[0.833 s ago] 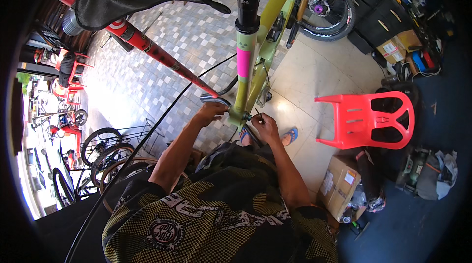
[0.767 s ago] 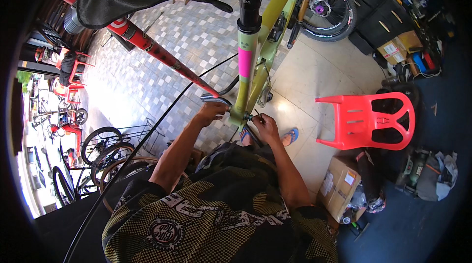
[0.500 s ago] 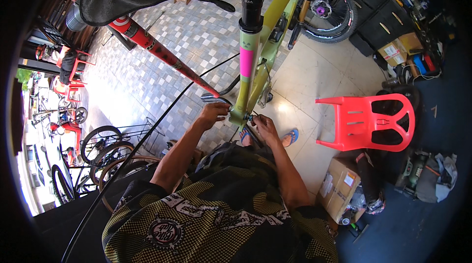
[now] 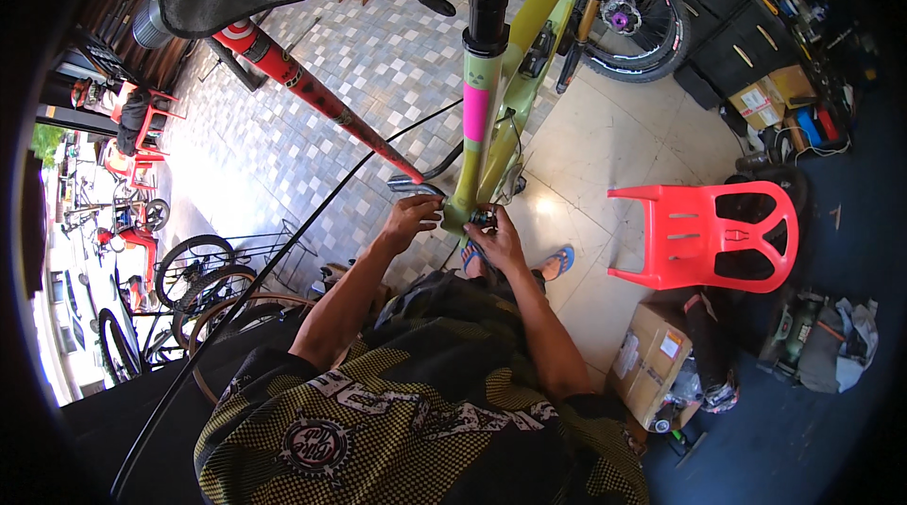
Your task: The person works on a bicycle frame mounted on a repair stand, using a screwdriver to adjust a small blue component near the bottom bracket. They repeatedly insert and tighten the component, then switch to a yellow-handled tool to continue adjustments on the same area.
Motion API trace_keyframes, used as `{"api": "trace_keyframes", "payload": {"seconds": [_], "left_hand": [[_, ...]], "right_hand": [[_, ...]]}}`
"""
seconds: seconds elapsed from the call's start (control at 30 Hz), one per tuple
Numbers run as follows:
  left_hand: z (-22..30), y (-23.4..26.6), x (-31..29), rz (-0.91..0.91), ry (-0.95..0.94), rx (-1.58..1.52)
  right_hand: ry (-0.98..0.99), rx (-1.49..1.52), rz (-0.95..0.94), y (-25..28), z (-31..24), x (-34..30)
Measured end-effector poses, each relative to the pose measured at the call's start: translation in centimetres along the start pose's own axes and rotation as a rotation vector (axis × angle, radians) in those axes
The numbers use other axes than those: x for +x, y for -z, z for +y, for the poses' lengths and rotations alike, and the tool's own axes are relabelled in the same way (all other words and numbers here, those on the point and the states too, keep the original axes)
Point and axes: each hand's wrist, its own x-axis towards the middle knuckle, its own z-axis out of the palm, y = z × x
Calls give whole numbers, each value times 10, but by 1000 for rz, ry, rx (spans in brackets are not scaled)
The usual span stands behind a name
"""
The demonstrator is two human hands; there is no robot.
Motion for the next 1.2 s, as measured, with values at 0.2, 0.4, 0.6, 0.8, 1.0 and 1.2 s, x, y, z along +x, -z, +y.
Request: {"api": "trace_keyframes", "payload": {"seconds": [0.2, 0.4, 0.6, 0.8, 1.0, 1.2], "left_hand": [[-3, -2, -2, 8, -30, -19], [0, -6, -6, 15, -52, 18], [-3, -8, -8, 40, -70, 43], [-5, -14, -7, 89, -79, 52], [-7, -19, -11, 112, -112, 51], [-5, -25, -27, 202, -63, 20]], "right_hand": [[-7, -102, -46, 6, 8, 7], [-117, -76, -100, 14, 19, 15], [-174, -10, -131, 22, 28, 7], [-395, 253, -110, 58, 20, -20], [-432, 530, -1, 106, 18, -47], [-396, 649, 64, 147, 4, -70]]}}
